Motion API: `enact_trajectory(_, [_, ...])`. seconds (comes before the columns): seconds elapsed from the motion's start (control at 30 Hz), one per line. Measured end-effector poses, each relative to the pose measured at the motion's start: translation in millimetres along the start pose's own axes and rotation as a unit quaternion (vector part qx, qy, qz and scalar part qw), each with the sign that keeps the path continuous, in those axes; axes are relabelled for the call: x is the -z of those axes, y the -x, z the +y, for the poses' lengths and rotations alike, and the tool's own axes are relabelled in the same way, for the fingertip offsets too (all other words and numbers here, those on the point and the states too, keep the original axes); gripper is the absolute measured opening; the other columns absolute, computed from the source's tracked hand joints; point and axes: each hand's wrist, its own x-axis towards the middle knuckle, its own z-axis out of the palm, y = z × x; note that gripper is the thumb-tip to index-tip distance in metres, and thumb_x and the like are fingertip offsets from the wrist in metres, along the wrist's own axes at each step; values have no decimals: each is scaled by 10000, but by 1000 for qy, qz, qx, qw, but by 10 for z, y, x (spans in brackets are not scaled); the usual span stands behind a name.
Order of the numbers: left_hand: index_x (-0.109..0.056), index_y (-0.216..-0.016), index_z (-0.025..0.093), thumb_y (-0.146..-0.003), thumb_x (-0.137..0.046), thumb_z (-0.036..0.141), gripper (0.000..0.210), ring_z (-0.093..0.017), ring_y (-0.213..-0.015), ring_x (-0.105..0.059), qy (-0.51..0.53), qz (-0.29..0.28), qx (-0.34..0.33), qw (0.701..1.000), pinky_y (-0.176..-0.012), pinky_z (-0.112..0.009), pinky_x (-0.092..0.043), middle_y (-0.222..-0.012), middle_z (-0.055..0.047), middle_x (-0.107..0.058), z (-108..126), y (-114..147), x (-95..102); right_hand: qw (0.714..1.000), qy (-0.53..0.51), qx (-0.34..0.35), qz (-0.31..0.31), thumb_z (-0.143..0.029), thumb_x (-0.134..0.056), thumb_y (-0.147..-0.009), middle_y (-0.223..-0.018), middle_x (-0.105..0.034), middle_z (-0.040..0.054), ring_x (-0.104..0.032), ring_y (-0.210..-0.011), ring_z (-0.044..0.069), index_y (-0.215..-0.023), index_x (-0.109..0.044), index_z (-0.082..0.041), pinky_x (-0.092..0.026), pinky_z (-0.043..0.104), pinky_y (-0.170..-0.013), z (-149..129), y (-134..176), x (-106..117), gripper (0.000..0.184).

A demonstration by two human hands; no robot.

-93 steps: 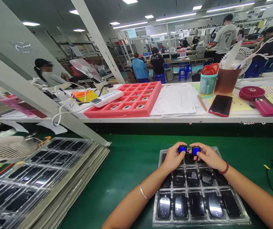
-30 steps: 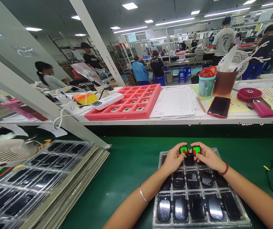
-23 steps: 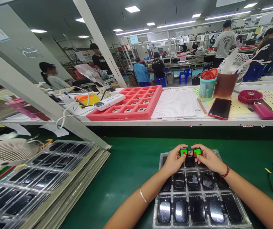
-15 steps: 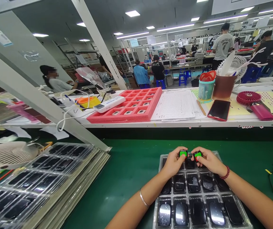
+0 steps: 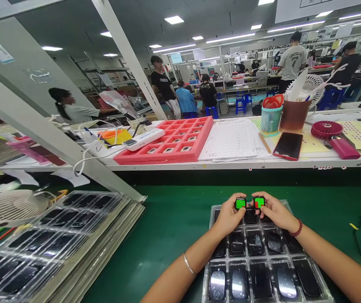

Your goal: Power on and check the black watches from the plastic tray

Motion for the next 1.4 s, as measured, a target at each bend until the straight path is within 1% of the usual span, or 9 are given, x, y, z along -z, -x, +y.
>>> enact_trajectory(0.2, [-524, -1095, 178, -742, -515, 114, 359, -114, -667, -541, 7, -3, -9, 1000, -559, -200, -375, -857, -34, -638, -7, 12, 3, 1000, 13, -5, 3, -147, -506, -761, -917, -590, 28, -586, -686, 135, -1107, -467, -220, -492, 272, -579, 5, 10, -3, 355])
enact_trajectory(0.33, [-515, -1137, 189, -721, -526, 96, 427, -119, -662, -556, 9, -10, -2, 1000, -556, -202, -394, -871, -39, -640, -38, 12, 2, 1000, 29, -5, 1, -124, -520, -739, -859, -597, 7, -530, -609, 109, -1064, -480, -215, -456, 242, -544, -21, 23, -15, 339])
enact_trajectory(0.5, [-504, -1167, 193, -702, -517, 67, 482, -139, -713, -589, 16, -11, -7, 1000, -584, -208, -424, -837, -35, -635, -70, -1, -4, 1000, 29, -7, 5, -162, -523, -769, -806, -608, 3, -481, -562, 97, -1042, -485, -201, -424, 229, -517, -56, 31, -4, 278])
enact_trajectory(0.7, [-488, -1171, 191, -714, -469, 51, 478, -155, -790, -609, 2, -16, -5, 1000, -631, -225, -446, -903, -50, -645, -58, 4, -7, 1000, 18, -15, -12, -218, -495, -817, -764, -602, 4, -474, -533, 90, -971, -518, -187, -416, 230, -506, -93, 49, 11, 159])
enact_trajectory(0.9, [-490, -1164, 188, -734, -507, 99, 439, -150, -757, -604, -7, -11, 1, 1000, -610, -227, -439, -948, -61, -657, -27, 7, 3, 1000, 7, -2, -6, -142, -507, -759, -930, -597, 27, -575, -701, 133, -1087, -477, -215, -471, 251, -568, -81, 40, 5, 337])
enact_trajectory(1.07, [-562, -1067, 167, -768, -519, 168, 302, -150, -763, -598, 7, 11, -6, 1000, -649, -239, -444, -902, -57, -654, -17, -6, 13, 999, 37, -18, 20, -182, -476, -799, -865, -620, 29, -571, -617, 119, -1089, -511, -193, -463, 249, -531, -25, 13, 16, 292])
enact_trajectory(1.13, [-566, -1067, 170, -753, -537, 162, 316, -146, -746, -593, 18, 11, -2, 1000, -641, -236, -443, -887, -50, -651, -29, -9, 10, 999, 34, -13, 23, -172, -492, -785, -898, -628, 34, -591, -660, 131, -1120, -505, -204, -481, 259, -559, -19, 12, 11, 338])
enact_trajectory(1.23, [-553, -1102, 183, -718, -570, 140, 386, -145, -718, -585, 29, 9, 7, 1000, -613, -231, -437, -864, -40, -649, -47, -11, 6, 1000, 23, 5, 12, -151, -511, -766, -1011, -630, 51, -618, -814, 167, -1182, -483, -232, -512, 294, -658, -22, 17, 0, 424])
enact_trajectory(1.4, [-579, -1069, 180, -728, -578, 158, 342, -149, -719, -578, 40, 13, 2, 999, -633, -242, -442, -841, -39, -643, -54, -13, 10, 999, 39, -4, 10, -202, -481, -812, -1026, -651, 80, -647, -764, 180, -1237, -486, -221, -522, 317, -620, 5, 14, 7, 426])
